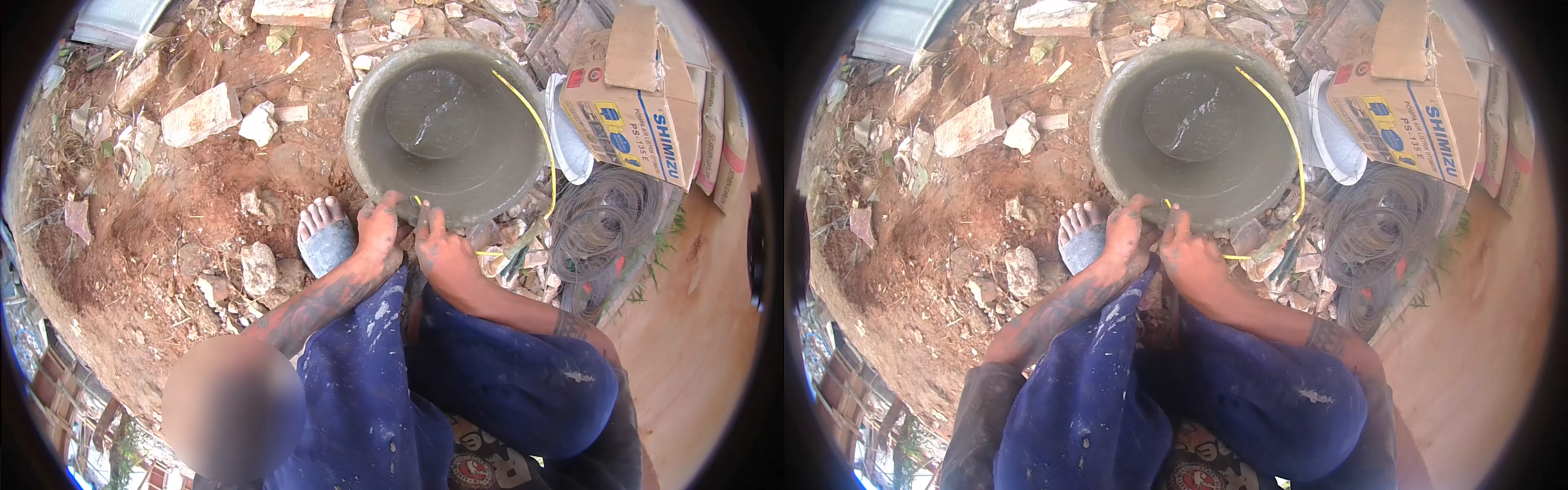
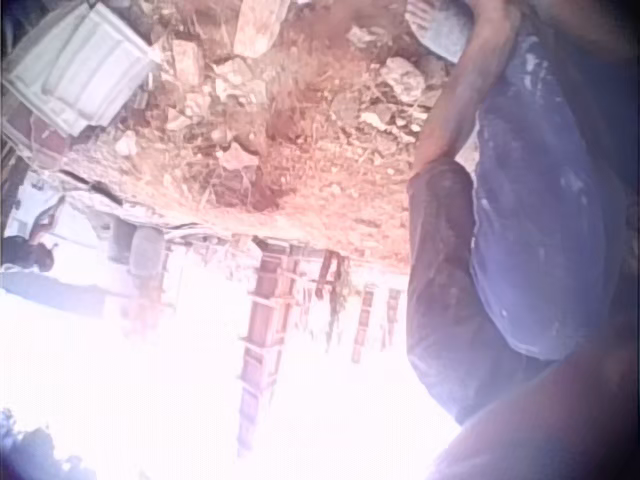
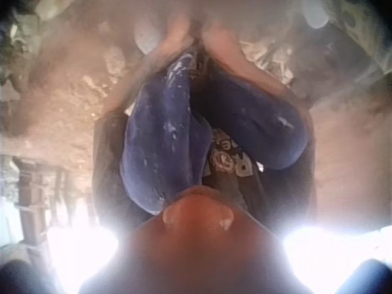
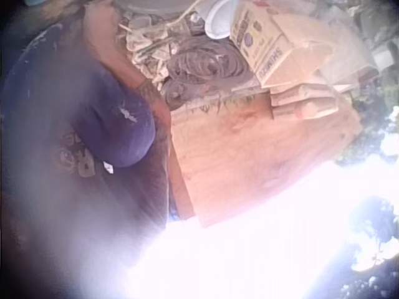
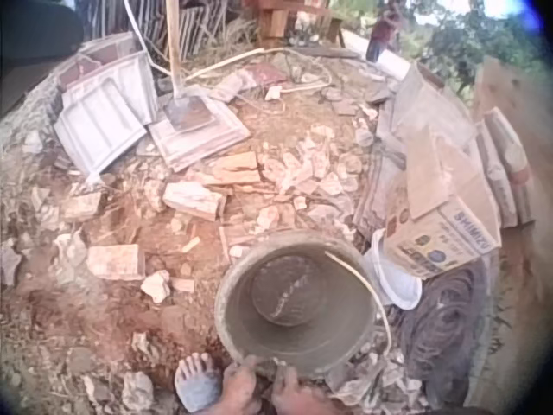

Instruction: The person sits on the ground and cleans the inside of a bucket using a small stone and a yellow cable. They rub the stone against the bucket's interior and then use the cable to scrub the surface.

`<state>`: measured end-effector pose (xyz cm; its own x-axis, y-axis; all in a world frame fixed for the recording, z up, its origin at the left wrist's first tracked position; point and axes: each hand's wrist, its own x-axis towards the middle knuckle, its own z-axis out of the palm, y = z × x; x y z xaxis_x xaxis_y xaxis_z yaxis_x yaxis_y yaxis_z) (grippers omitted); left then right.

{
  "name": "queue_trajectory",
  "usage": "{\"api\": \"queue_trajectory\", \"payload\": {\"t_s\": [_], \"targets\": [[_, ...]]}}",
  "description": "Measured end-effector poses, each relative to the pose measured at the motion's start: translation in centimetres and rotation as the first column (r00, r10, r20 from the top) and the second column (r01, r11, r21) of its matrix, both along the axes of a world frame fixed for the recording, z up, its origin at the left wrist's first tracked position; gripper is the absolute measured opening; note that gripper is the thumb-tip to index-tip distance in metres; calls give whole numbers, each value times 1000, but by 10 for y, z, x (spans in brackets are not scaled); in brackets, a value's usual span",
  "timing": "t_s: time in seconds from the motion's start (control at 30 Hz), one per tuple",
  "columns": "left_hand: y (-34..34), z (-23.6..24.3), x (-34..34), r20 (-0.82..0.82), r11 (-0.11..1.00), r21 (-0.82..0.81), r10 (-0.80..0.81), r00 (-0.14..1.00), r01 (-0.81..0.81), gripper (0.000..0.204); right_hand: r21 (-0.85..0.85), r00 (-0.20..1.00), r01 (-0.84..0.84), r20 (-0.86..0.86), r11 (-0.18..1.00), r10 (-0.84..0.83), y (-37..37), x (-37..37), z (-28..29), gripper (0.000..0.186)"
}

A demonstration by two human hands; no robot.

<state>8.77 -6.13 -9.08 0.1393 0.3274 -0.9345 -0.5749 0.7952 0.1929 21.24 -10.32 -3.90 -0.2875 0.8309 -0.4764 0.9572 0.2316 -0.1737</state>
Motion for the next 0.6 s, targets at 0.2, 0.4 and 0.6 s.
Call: {"api": "queue_trajectory", "payload": {"t_s": [0.2, 0.4, 0.6], "targets": [[-8, -20, -5, 108, 970, 26, -244, 964, 243, 34, 92, 998, -56, -26, 994, 58, -18, 24, -21, 57], [-3, -16, 7, 118, 949, -59, -303, 946, 311, 41, 111, 994, 35, -110, 993, -23, -22, 34, -23, 58], [9, -19, 13, 227, 976, 13, -212, 950, 215, 28, 213, 990, 44, -140, 976, -14, -9, 41, -21, 54]]}}
